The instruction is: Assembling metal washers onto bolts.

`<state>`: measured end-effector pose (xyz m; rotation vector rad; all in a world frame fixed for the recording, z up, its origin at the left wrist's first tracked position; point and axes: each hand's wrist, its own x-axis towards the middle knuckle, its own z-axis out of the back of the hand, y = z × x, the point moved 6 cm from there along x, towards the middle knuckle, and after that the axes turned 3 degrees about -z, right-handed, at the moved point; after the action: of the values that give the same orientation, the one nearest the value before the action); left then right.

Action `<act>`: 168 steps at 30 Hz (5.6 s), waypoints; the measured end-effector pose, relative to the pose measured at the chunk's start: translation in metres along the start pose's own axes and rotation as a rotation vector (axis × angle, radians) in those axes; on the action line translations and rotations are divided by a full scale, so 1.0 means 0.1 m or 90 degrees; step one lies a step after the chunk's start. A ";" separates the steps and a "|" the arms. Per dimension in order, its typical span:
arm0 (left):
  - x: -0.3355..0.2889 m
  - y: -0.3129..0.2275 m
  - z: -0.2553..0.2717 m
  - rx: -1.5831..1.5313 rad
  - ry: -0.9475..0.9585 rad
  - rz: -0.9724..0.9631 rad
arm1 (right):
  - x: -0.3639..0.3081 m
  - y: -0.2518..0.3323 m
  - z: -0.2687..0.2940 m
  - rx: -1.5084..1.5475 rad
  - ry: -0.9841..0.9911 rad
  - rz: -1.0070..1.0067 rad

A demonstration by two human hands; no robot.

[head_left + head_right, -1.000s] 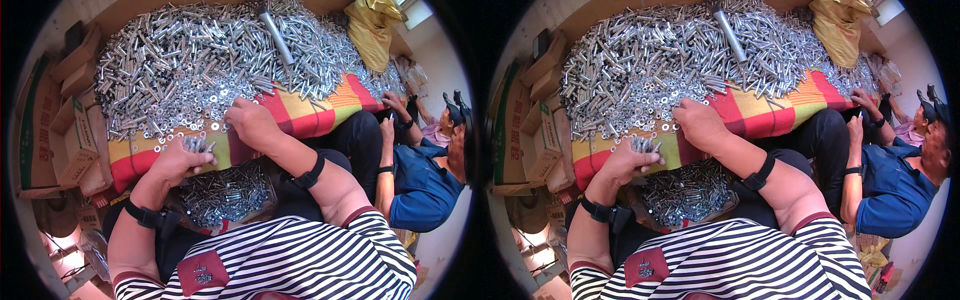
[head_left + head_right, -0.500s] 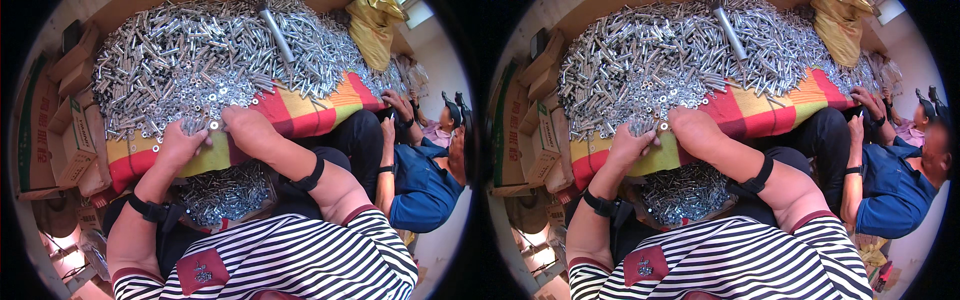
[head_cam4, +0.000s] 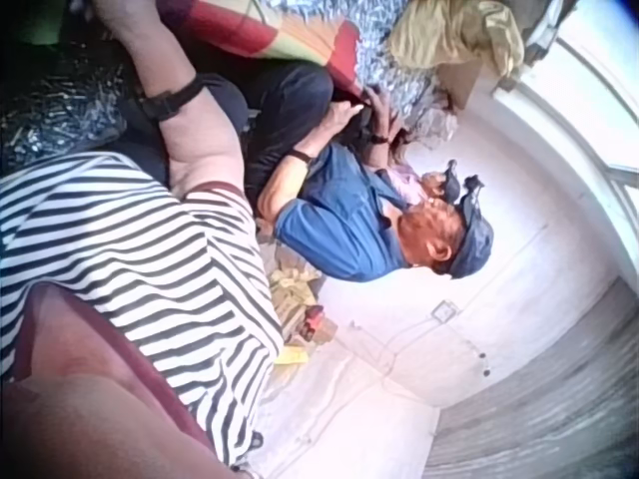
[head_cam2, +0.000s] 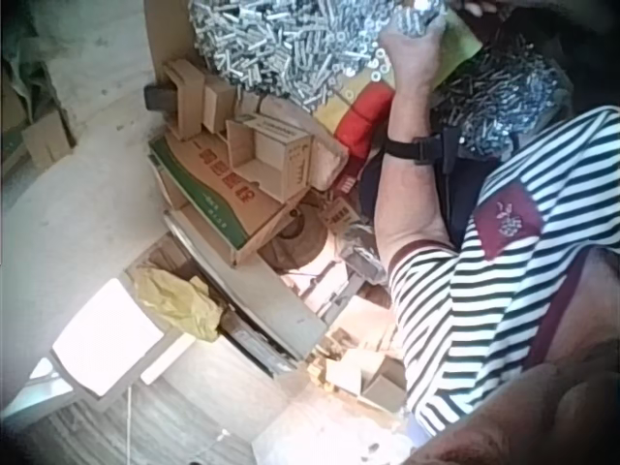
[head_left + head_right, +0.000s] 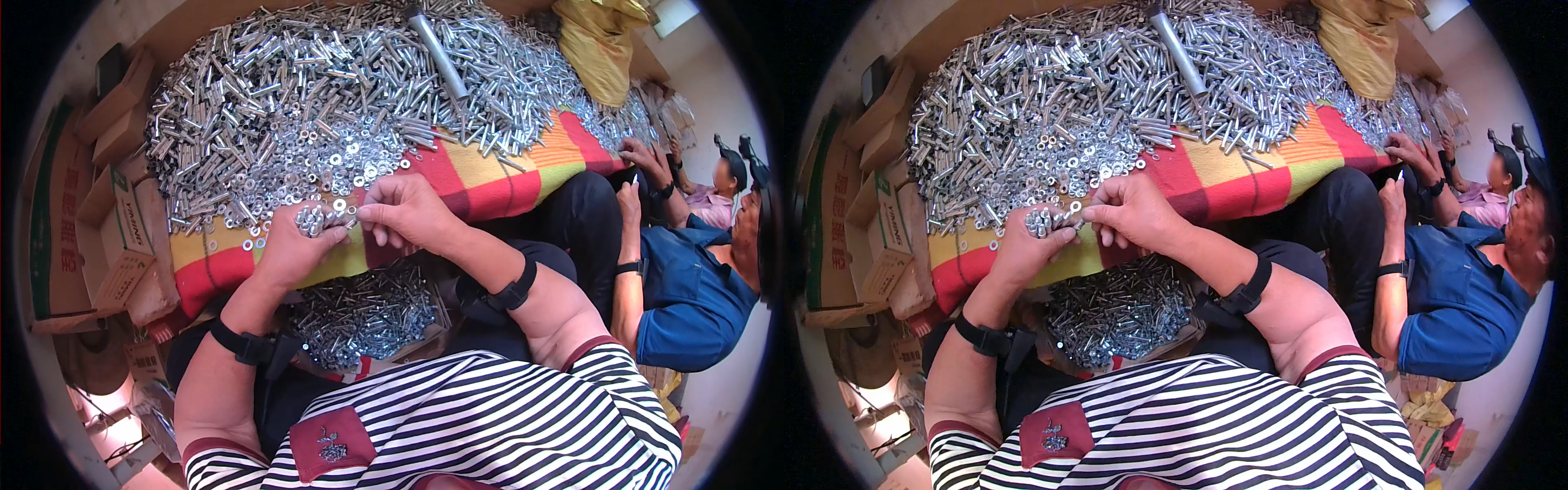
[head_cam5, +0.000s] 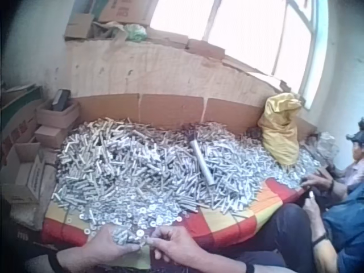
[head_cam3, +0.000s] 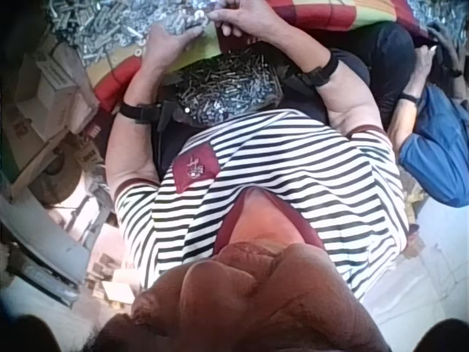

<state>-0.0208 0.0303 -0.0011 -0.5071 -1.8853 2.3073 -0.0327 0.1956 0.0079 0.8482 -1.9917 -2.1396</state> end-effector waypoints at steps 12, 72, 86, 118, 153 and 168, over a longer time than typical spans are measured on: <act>-0.03 -0.02 0.00 -0.146 0.023 -0.052 | 0.00 -0.13 -0.13 0.346 0.098 -0.057; 0.08 -0.19 0.04 -0.047 -0.033 -0.050 | 0.44 0.19 0.01 -0.142 -0.160 0.287; -0.17 0.01 0.30 -0.071 0.024 0.070 | -0.25 0.50 -0.25 0.023 -0.140 0.444; 0.02 0.10 0.10 -0.116 -0.043 -0.005 | 0.18 0.00 -0.07 0.131 0.030 0.003; 0.14 0.08 0.09 -0.402 -0.047 0.125 | 0.18 0.36 0.01 -0.183 -0.160 0.403; 0.19 -0.12 0.08 -0.048 -0.093 -0.081 | 0.42 0.21 0.06 -0.064 -0.155 0.223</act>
<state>-0.0429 0.0313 0.0082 -0.2240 -2.0114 2.2539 -0.0776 0.1800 0.0142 0.2095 -1.9378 -2.1894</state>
